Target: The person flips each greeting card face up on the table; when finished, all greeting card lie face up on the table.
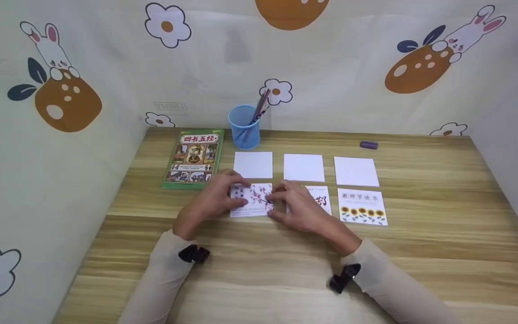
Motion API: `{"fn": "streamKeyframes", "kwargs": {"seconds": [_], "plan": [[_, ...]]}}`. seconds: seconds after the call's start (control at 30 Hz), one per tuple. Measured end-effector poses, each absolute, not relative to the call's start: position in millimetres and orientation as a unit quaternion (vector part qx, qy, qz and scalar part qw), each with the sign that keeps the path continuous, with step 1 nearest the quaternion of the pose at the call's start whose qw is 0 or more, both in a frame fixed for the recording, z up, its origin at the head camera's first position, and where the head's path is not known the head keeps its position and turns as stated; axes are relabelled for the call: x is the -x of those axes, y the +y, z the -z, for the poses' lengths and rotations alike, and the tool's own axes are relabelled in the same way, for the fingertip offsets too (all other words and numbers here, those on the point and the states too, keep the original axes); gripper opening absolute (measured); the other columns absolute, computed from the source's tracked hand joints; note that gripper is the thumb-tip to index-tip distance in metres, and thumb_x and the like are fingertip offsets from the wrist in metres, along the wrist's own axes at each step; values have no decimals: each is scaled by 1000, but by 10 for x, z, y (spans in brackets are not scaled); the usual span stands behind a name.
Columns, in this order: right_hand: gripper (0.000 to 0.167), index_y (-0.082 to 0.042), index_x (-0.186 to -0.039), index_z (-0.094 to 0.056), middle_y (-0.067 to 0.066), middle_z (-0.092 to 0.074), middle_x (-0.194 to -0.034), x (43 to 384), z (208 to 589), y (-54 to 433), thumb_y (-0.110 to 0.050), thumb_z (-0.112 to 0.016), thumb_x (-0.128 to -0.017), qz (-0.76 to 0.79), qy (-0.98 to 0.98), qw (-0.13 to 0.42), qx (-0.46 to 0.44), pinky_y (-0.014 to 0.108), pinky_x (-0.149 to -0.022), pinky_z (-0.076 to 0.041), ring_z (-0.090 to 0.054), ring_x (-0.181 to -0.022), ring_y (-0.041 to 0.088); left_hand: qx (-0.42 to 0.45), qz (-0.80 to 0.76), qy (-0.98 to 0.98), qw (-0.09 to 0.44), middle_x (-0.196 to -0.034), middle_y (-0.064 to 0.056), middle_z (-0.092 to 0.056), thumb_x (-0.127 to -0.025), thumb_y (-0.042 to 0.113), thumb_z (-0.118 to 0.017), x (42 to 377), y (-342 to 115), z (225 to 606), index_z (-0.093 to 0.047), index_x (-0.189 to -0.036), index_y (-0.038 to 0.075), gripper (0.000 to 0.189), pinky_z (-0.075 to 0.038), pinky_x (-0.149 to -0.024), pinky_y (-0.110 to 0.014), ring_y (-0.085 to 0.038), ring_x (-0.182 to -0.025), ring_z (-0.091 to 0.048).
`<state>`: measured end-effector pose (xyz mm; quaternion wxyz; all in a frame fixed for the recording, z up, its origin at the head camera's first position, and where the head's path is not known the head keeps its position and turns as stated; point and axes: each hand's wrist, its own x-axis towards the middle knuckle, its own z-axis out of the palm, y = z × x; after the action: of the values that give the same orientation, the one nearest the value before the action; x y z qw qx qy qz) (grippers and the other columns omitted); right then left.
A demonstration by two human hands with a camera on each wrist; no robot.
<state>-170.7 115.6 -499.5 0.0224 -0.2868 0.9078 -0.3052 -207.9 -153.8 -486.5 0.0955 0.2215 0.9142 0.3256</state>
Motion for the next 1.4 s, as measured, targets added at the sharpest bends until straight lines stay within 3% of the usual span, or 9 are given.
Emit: {"fn": "streamKeyframes", "kwargs": {"seconds": [0.2, 0.43, 0.6, 0.8, 0.97, 1.2, 1.4], "plan": [[38, -13, -130, -79, 12, -67, -143, 1744, 4983, 1218, -28, -82, -95, 304, 904, 36, 298, 60, -123, -36, -55, -138, 36, -230, -318, 915, 93, -138, -13, -67, -91, 20, -88, 2092, -1508, 4867, -77, -131, 14, 41, -47, -118, -55, -35, -133, -59], [31, -10, -127, -79, 11, -71, -137, 1950, 5002, 1600, -22, -80, -98, 368, 882, 14, 295, 56, -117, -47, -60, -132, 33, -240, -326, 912, 72, -153, -15, -60, -96, 24, -83, 2035, -1377, 4821, -78, -128, 14, 33, -36, -127, -59, -37, -148, -47], [28, -8, -124, -79, 12, -75, -132, 2058, 5018, 2165, -14, -82, -96, 395, 892, -33, 218, 56, -112, -49, -64, -125, 35, -283, -331, 897, 69, -147, -14, -65, -99, 22, -79, 2022, -1061, 4837, -73, -135, 9, 39, -41, -125, -53, -35, -142, -52], [33, -8, -135, -74, 18, -71, -125, 2044, 4965, 2823, -17, -74, -103, 394, 916, -38, 68, 39, -87, -49, -62, -105, 31, -317, -305, 892, 101, -153, -9, -62, -104, 29, -73, 2081, -505, 4777, -65, -147, 12, 47, -38, -130, -45, -29, -149, -48], [42, -1, -141, -68, 25, -67, -126, 1999, 4940, 3171, -20, -72, -104, 370, 928, -32, -11, 33, -87, -50, -66, -107, 34, -335, -263, 897, 120, -159, -7, -59, -106, 35, -69, 2182, 45, 4767, -55, -157, 12, 57, -34, -132, -40, -25, -155, -46], [49, 8, -142, -65, 28, -69, -124, 1986, 4965, 3343, -21, -73, -102, 352, 935, -35, -35, 47, -97, -53, -66, -111, 39, -308, -254, 909, 124, -161, -7, -59, -105, 38, -71, 2255, 645, 4763, -48, -162, 12, 67, -40, -128, -44, -30, -154, -46], [50, 7, -142, -65, 31, -68, -134, 1985, 4965, 3358, -23, -72, -103, 364, 931, -27, -31, 61, -109, -52, -66, -122, 44, -305, -250, 910, 127, -163, -5, -57, -105, 40, -70, 2249, 801, 4799, -47, -163, 13, 68, -40, -129, -43, -33, -154, -46]]}}
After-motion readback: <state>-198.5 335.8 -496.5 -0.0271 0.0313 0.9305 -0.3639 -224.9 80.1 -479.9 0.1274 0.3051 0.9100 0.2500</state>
